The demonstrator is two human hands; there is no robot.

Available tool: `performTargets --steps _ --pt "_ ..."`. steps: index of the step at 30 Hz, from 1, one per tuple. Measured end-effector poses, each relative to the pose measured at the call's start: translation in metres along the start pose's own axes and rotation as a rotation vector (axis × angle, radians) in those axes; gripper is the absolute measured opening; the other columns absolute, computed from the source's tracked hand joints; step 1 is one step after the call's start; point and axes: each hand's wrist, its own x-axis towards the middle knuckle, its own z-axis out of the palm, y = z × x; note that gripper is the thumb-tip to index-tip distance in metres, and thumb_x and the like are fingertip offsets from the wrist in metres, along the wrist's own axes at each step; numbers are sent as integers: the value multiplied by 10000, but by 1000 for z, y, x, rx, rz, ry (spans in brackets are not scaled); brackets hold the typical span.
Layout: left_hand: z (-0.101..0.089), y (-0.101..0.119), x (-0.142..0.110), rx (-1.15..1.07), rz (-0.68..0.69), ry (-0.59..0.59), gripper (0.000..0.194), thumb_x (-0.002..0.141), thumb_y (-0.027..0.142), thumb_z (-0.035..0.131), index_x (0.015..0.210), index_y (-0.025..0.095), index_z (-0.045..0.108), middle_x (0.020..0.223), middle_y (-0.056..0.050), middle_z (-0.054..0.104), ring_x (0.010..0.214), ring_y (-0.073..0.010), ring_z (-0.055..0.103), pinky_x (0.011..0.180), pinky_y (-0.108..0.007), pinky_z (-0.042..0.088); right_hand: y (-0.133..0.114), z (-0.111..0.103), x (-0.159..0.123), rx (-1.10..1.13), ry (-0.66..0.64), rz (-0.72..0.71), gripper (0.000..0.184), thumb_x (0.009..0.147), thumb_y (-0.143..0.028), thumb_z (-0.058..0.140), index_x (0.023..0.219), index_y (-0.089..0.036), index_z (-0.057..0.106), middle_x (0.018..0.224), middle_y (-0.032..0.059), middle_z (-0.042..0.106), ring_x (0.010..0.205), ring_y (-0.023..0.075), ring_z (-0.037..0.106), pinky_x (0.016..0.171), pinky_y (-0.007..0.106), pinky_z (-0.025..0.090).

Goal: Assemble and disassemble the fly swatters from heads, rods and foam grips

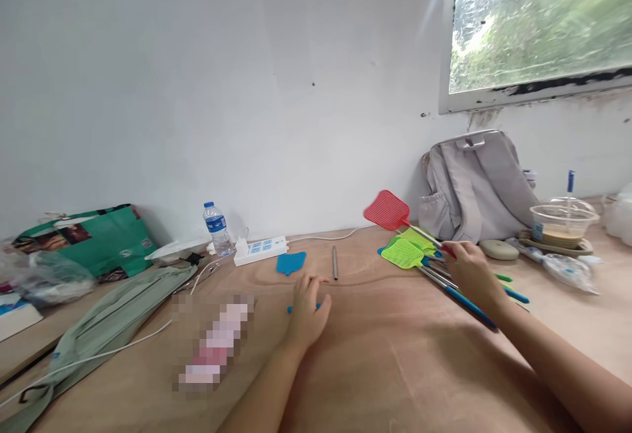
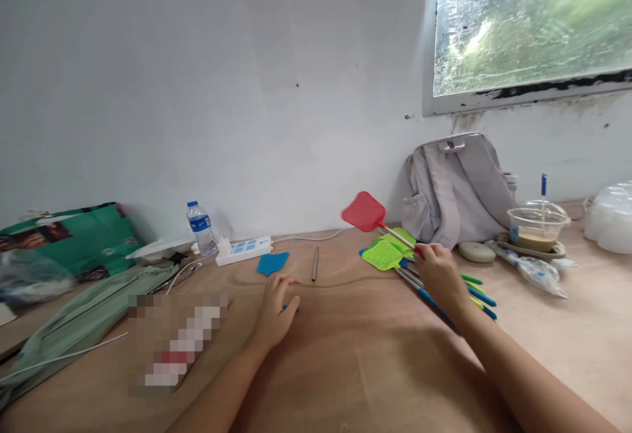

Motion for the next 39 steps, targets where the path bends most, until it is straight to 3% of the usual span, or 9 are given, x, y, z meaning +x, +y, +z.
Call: performTargets --steps 2,6,10,14,17,23,29,33,39 --pt "14 19 -7 -204 -4 -30 220 797 206 412 995 209 508 1061 -65 503 1073 -217 431 967 -374 303 -35 2 -7 237 -23 -12 213 875 -317 371 930 -181 525 865 86 604 776 190 575 687 315 449" --pt "40 48 -20 -637 -171 -222 246 846 300 397 1062 198 456 1081 -68 521 1043 -185 474 944 -326 335 -114 3 -34 1198 -284 214 254 834 -456 444 892 -214 495 755 21 601 676 159 571 659 306 474" --pt "54 55 -22 -822 -253 -316 287 837 391 450 1038 190 411 992 -50 529 877 -158 532 793 -286 411 -157 7 -51 1536 -385 420 244 739 -435 592 812 -214 517 789 19 633 760 173 589 712 319 470" --pt "48 49 -20 -577 -154 -278 194 850 342 444 960 182 447 883 -38 547 807 -164 517 731 -270 388 -153 16 -48 1695 -240 681 226 600 -244 694 746 -210 525 734 -10 626 751 161 591 716 299 475" --pt "37 52 -21 -295 -50 -351 169 873 315 398 932 201 507 890 -47 593 812 -194 533 712 -277 361 -136 19 -40 1879 -44 865 166 624 -211 626 622 -216 460 544 -57 527 562 110 543 582 254 475" --pt "38 73 -23 -118 108 -395 263 897 327 336 905 221 577 872 -59 640 785 -224 552 676 -286 306 -110 16 -30 1966 -44 1008 400 684 -240 518 491 -228 168 305 -119 172 267 56 135 276 219 186" --pt "51 74 -22 -442 -110 -431 247 858 340 404 722 187 543 624 15 486 600 -144 420 554 -250 227 -109 19 -27 1956 -70 1027 426 678 -248 519 512 -229 127 300 -130 134 264 51 80 269 210 127" --pt "54 66 -22 -881 -399 -581 328 767 477 517 650 174 467 487 80 290 464 -81 230 492 -237 138 -113 18 -28 1969 -89 981 428 696 -248 532 514 -229 146 317 -135 122 274 51 70 275 206 134" --pt "43 61 -18 -1097 -507 -822 361 786 523 476 716 170 460 420 121 229 365 -41 118 450 -212 146 -119 9 -28 2052 -117 986 482 708 -250 531 506 -219 95 348 -129 69 317 52 22 282 192 146"
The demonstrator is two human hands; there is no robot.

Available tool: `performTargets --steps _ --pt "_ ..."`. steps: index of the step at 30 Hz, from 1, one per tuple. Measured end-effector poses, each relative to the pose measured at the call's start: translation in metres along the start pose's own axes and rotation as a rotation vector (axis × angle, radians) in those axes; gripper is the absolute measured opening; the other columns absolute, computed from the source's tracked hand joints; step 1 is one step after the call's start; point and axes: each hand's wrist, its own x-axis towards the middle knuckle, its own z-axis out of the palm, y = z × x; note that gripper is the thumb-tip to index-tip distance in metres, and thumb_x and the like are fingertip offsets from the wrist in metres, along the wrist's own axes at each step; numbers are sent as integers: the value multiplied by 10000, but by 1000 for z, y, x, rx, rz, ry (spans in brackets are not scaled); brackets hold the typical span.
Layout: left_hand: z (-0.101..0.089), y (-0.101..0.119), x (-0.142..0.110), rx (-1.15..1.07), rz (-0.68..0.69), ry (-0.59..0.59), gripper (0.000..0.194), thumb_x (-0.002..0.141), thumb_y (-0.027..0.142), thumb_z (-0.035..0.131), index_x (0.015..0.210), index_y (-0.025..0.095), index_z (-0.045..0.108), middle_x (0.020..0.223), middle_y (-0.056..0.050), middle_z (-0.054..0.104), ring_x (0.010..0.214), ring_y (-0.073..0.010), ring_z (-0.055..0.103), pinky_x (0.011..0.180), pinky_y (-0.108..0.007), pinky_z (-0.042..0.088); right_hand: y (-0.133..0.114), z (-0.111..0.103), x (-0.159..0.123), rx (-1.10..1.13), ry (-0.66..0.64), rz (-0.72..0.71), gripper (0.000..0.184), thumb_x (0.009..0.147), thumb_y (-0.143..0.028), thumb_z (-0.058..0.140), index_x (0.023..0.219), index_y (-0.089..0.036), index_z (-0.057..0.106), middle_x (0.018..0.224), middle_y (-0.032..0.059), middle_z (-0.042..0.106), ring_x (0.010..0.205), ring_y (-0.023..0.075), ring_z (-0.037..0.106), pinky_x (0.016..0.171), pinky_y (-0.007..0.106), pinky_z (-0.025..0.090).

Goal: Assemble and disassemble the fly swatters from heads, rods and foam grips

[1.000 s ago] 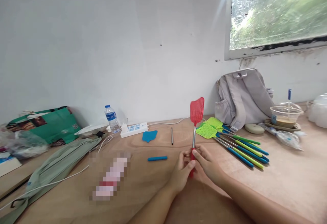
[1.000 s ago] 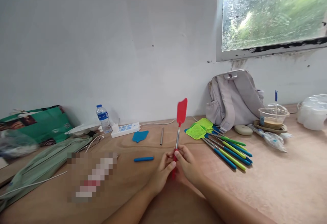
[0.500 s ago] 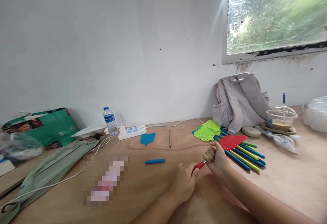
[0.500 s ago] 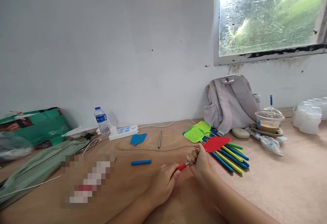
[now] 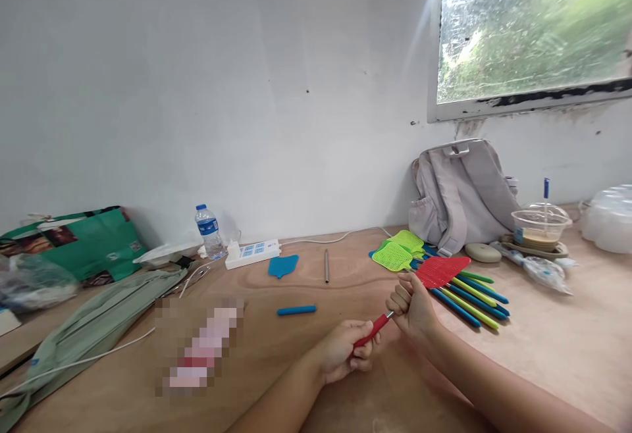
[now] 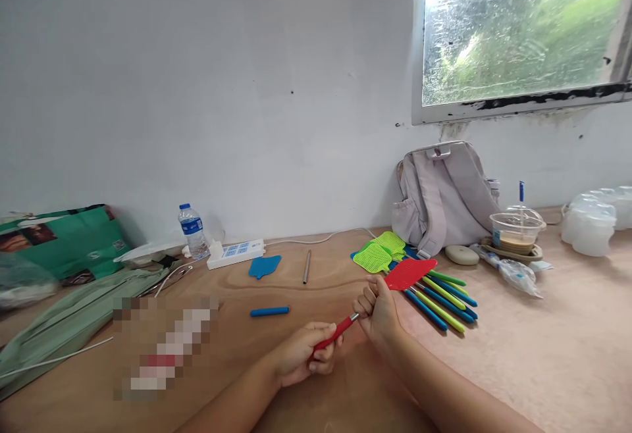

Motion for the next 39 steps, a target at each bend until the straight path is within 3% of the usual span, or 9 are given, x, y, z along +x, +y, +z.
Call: performTargets --steps 6,11,16,19,22,25,28,33,39 --pt "-8 4 -7 -287 -228 -169 282 904 412 355 802 177 473 416 132 299 298 -30 114 481 -207 302 -7 2 0 58 -135 73 473 712 -270 493 494 -215 77 380 -121 31 359 59 -17 289 182 143" --pt "-5 2 -5 -340 -252 -155 311 914 413 331 791 170 481 421 135 292 298 -28 102 478 -194 301 -10 -2 4 18 -261 61 480 707 -300 502 482 -213 87 386 -117 32 361 62 -14 293 172 205" --pt "-6 7 -10 -219 -203 -64 320 881 444 381 767 166 489 422 137 268 304 -18 99 459 -200 292 -12 -8 14 -22 -161 -12 472 715 -243 515 475 -219 109 390 -117 42 350 64 9 288 176 212" --pt "-21 14 -21 8 -152 23 370 806 520 462 720 162 504 432 133 232 332 -17 107 436 -201 237 -35 -20 24 -3 -95 -100 461 693 -189 528 489 -214 116 410 -118 36 363 65 1 282 170 190" --pt "-45 23 -32 253 7 236 421 753 571 478 677 159 518 463 109 225 381 -43 167 433 -208 179 -65 -35 30 54 -65 -174 442 700 -186 506 502 -204 111 432 -109 32 386 71 -11 285 165 179" --pt "-66 28 -40 412 211 465 385 781 546 447 788 179 563 533 64 355 490 -92 345 495 -220 278 -78 -43 30 108 -53 -164 402 719 -181 484 500 -205 148 439 -102 58 398 78 0 289 172 178" --pt "-77 25 -51 802 417 609 320 856 436 397 964 218 605 798 -10 530 779 -160 495 720 -258 380 -71 -40 28 95 -50 -88 393 737 -186 480 494 -208 172 438 -99 69 397 80 9 289 185 175" --pt "-92 10 -75 1297 390 496 311 880 332 403 1126 284 587 968 -45 509 916 -182 489 842 -288 387 -57 -38 26 78 -111 24 400 764 -225 471 483 -208 188 427 -96 75 383 74 17 295 200 179" --pt "-110 8 -84 1510 307 420 331 896 295 392 1193 325 534 976 -37 487 900 -177 475 817 -313 401 -59 -46 28 121 -231 114 377 764 -215 468 481 -205 220 416 -90 98 360 71 61 308 205 190"
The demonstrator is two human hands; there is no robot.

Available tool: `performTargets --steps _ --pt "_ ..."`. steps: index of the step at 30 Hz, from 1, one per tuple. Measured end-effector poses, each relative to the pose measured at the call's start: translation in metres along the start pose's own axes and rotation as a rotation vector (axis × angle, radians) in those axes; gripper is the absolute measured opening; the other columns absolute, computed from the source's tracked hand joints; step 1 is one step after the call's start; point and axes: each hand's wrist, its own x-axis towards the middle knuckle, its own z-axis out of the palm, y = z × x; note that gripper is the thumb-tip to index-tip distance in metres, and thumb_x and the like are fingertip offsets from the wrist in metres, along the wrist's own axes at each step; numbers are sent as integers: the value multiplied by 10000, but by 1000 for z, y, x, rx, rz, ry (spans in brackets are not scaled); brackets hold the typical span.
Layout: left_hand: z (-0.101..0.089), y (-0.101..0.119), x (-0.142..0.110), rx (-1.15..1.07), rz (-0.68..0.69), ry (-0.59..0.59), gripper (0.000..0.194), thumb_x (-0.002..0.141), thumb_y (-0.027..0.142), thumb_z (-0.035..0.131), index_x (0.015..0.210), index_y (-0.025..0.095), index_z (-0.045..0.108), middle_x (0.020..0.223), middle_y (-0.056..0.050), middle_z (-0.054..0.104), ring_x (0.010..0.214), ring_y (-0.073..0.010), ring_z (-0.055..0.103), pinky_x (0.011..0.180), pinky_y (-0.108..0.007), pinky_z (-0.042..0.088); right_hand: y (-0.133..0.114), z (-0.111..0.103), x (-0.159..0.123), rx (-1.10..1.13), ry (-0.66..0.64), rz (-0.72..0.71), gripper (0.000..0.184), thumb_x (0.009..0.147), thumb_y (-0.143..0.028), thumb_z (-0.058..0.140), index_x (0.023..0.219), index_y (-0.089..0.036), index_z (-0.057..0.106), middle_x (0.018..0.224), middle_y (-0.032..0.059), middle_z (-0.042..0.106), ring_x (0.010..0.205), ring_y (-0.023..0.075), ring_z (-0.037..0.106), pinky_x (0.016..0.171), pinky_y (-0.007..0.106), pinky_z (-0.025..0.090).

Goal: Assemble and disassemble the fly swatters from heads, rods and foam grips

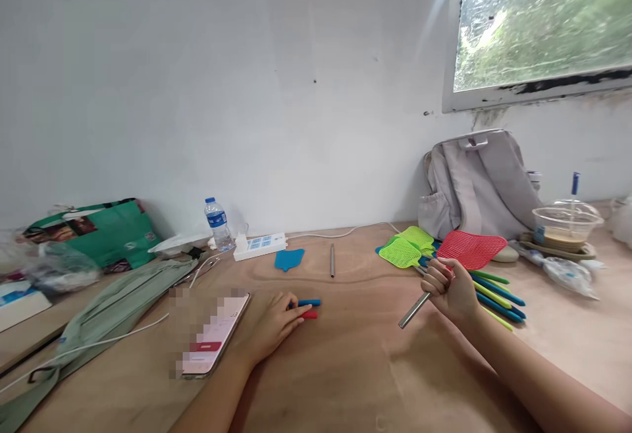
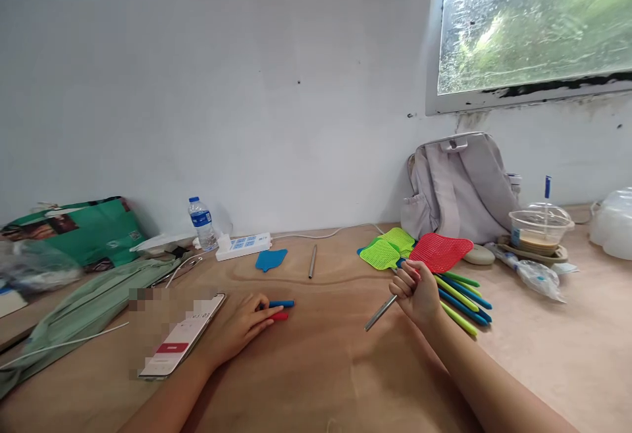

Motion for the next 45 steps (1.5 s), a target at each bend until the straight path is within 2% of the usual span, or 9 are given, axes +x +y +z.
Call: performTargets --steps 14,22,27,29,32,35,38,42,45 --pt "4 0 5 -13 -82 26 325 876 266 428 1162 353 555 982 -26 492 910 -175 492 827 -311 402 18 7 -3 56 138 77 349 721 -204 492 461 -204 260 398 -99 119 343 61 78 304 191 183" --pt "-1 5 4 -73 -59 41 295 878 280 424 1111 351 590 983 -20 498 911 -168 502 839 -295 407 23 8 -3 22 118 97 346 730 -206 487 467 -203 261 380 -100 143 328 55 87 305 185 186" --pt "1 4 5 -170 -49 72 261 866 281 440 1063 318 609 984 -28 502 937 -180 500 870 -321 393 24 13 -4 16 78 117 229 724 -192 485 532 -190 361 407 -92 228 327 45 173 328 174 206" --pt "3 14 8 -272 -64 147 247 869 294 431 1030 283 617 957 -36 504 917 -179 508 856 -316 402 28 17 -5 12 77 119 183 748 -227 490 588 -184 410 429 -90 271 327 38 194 333 168 206" --pt "11 43 14 -470 -114 279 235 867 321 423 985 228 604 902 -41 506 838 -167 524 793 -294 427 40 24 -6 25 91 81 196 788 -279 502 634 -181 430 456 -84 322 331 33 230 348 164 228" --pt "25 79 22 -636 -93 268 204 844 320 455 955 204 580 842 -31 512 809 -167 521 774 -293 427 57 33 -8 25 91 56 235 784 -307 533 625 -187 409 473 -74 368 358 43 305 392 177 293" --pt "37 104 34 -806 -92 260 205 818 320 489 966 191 550 893 -42 535 838 -171 531 794 -303 426 74 41 -14 -59 71 137 253 761 -341 572 641 -191 407 502 -73 411 364 45 338 407 190 316" --pt "33 116 56 -1025 -303 411 307 789 368 523 1035 187 494 1096 -90 530 950 -194 546 871 -334 403 87 51 -24 -344 -27 358 290 783 -459 526 706 -203 414 524 -79 438 324 50 349 361 207 332" --pt "24 124 73 -1168 -536 419 562 638 341 706 1115 182 457 1186 -116 501 939 -195 571 823 -299 437 91 59 -30 -565 -115 408 375 774 -564 468 691 -211 371 509 -80 442 293 66 369 322 240 382"
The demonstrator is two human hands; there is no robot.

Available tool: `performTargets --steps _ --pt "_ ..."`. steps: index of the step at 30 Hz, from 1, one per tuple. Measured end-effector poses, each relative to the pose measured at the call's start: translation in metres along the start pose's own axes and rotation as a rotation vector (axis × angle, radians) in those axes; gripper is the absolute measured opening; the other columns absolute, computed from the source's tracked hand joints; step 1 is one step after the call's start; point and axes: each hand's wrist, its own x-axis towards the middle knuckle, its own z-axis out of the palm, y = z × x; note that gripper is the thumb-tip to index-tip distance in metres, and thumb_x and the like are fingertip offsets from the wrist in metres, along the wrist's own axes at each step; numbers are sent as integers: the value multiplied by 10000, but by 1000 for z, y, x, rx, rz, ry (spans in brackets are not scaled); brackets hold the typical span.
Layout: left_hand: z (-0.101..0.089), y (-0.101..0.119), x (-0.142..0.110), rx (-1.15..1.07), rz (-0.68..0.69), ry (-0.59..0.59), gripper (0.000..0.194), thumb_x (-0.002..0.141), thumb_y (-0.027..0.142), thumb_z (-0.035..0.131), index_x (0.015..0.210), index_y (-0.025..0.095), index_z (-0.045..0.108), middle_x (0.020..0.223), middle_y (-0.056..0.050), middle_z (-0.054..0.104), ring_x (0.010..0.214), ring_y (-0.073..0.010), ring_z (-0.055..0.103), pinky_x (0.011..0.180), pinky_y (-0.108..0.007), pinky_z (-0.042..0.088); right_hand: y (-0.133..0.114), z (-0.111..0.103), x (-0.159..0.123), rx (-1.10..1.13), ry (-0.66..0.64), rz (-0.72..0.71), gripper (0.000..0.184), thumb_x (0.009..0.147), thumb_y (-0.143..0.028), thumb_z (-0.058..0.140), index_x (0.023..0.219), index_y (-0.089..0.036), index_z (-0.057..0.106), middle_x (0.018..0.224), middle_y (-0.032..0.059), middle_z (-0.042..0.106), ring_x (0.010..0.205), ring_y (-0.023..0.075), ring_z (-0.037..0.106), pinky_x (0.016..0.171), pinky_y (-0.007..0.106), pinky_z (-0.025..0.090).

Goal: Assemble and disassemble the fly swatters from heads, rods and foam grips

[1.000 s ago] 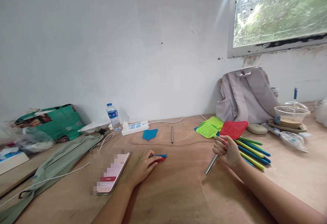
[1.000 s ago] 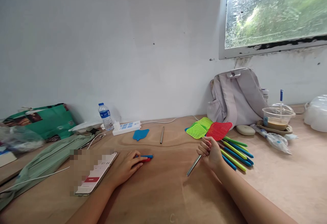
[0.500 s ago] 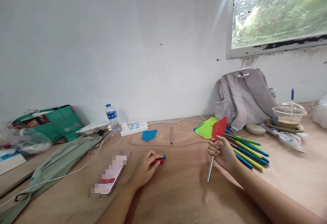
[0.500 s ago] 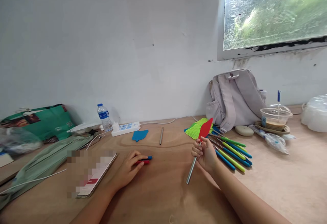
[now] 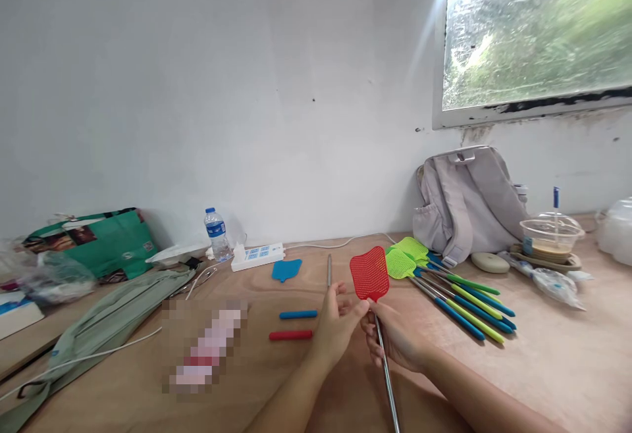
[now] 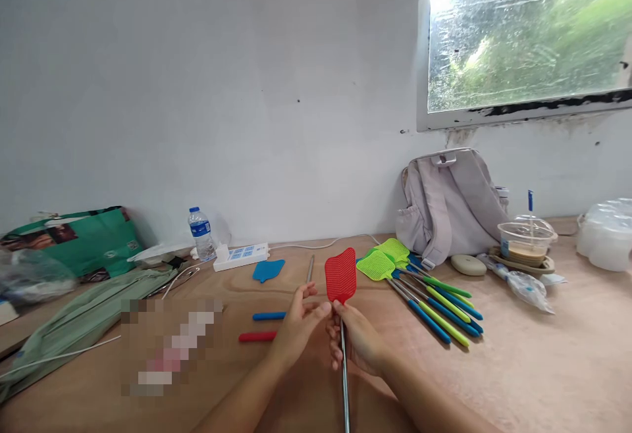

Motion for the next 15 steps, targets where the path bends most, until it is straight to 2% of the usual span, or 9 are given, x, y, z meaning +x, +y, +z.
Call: performTargets --steps 2,3,6,8,11,13,15 --pt "9 4 4 -155 -174 -21 678 551 305 774 1133 170 456 1070 -100 578 779 -173 616 686 -273 482 0 4 -2 -113 -14 -20 425 733 -620 470 686 -216 346 506 -80 447 290 76 396 305 257 408" --pt "14 5 6 -246 -248 -54 643 545 310 778 1098 153 488 960 -83 619 667 -157 617 601 -262 485 0 5 -2 -156 -20 -21 444 712 -642 474 697 -219 340 508 -82 451 289 80 407 294 254 405" --pt "21 -1 17 -428 -355 -148 342 594 344 738 793 101 602 649 -50 632 449 -127 556 440 -243 446 -1 5 -4 -251 -46 28 452 701 -657 467 741 -227 333 509 -93 454 263 66 381 260 197 320" --pt "19 -4 27 -460 -344 -128 260 601 323 733 657 109 596 594 -48 627 451 -121 560 444 -231 452 -3 2 -4 -303 -38 60 412 737 -622 455 744 -229 331 502 -104 421 254 39 308 259 163 224" --pt "5 -7 39 -502 -256 -46 238 557 254 771 685 137 608 660 -30 664 547 -123 609 518 -219 488 -9 -5 -4 -428 54 44 356 798 -565 412 719 -229 328 484 -115 323 294 31 205 298 164 146" --pt "-7 -7 41 -507 -175 -2 302 510 231 802 740 149 626 723 -29 687 624 -142 636 564 -228 505 -13 -9 -3 -607 115 -110 319 826 -521 401 725 -221 365 513 -93 342 364 54 274 358 183 213" --pt "-18 -9 39 -495 -110 21 362 472 233 825 772 143 641 763 -47 699 689 -172 651 606 -252 517 -16 -12 -3 -851 134 -314 270 850 -460 400 751 -211 431 609 -37 461 513 96 423 478 218 316"
